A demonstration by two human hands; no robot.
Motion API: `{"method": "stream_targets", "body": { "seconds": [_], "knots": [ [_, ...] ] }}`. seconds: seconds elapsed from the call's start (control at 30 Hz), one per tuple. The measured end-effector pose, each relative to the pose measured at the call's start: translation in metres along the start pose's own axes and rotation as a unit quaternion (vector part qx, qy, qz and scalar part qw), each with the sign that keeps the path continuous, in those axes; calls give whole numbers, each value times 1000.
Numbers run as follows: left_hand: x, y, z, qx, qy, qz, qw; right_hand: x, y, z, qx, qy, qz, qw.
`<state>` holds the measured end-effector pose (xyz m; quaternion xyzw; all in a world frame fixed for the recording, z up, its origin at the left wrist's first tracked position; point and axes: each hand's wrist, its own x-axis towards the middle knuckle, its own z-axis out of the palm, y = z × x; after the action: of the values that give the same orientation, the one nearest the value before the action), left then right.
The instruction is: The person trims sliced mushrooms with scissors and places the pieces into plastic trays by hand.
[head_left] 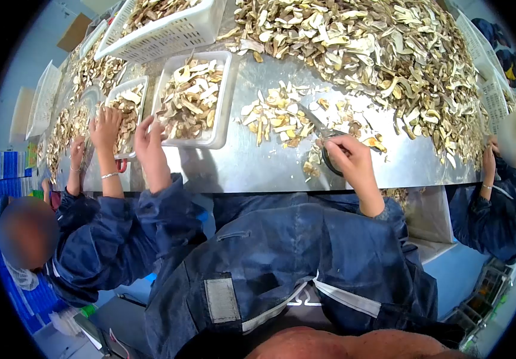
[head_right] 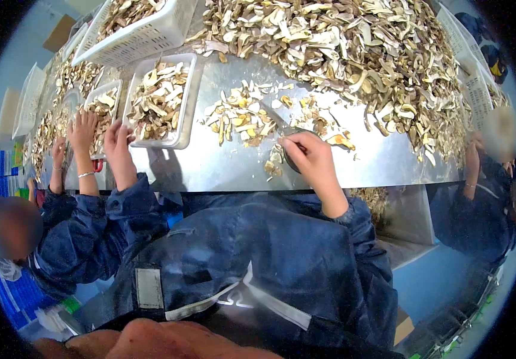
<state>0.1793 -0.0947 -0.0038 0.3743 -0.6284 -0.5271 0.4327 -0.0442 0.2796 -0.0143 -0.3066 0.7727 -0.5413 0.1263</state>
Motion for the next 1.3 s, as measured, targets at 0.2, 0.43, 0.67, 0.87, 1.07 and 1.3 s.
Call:
{"method": "stream_targets", "body": {
  "seconds": [0.2,0.43,0.67,0.87,1.07,1.3],
  "knots": [
    [-55,-35,-40,-126,20,-142,982,-25,11,-38,60,124,98,986],
    [-37,-39,-25,-322,-40,-236,916,-26,42,-57,27,260,58,963],
    [-38,-19,-17,-330,-56,-306,891,-40,69,-61,14,274,69,959],
    [-55,16,-28,-325,-68,-285,899,-41,71,-62,24,262,86,961],
    [-33,96,-47,-309,-63,-179,932,-40,83,-59,1,256,63,965],
    [130,158,-51,-338,-159,-24,927,-42,83,-54,-121,254,-12,959]
  ]
}}
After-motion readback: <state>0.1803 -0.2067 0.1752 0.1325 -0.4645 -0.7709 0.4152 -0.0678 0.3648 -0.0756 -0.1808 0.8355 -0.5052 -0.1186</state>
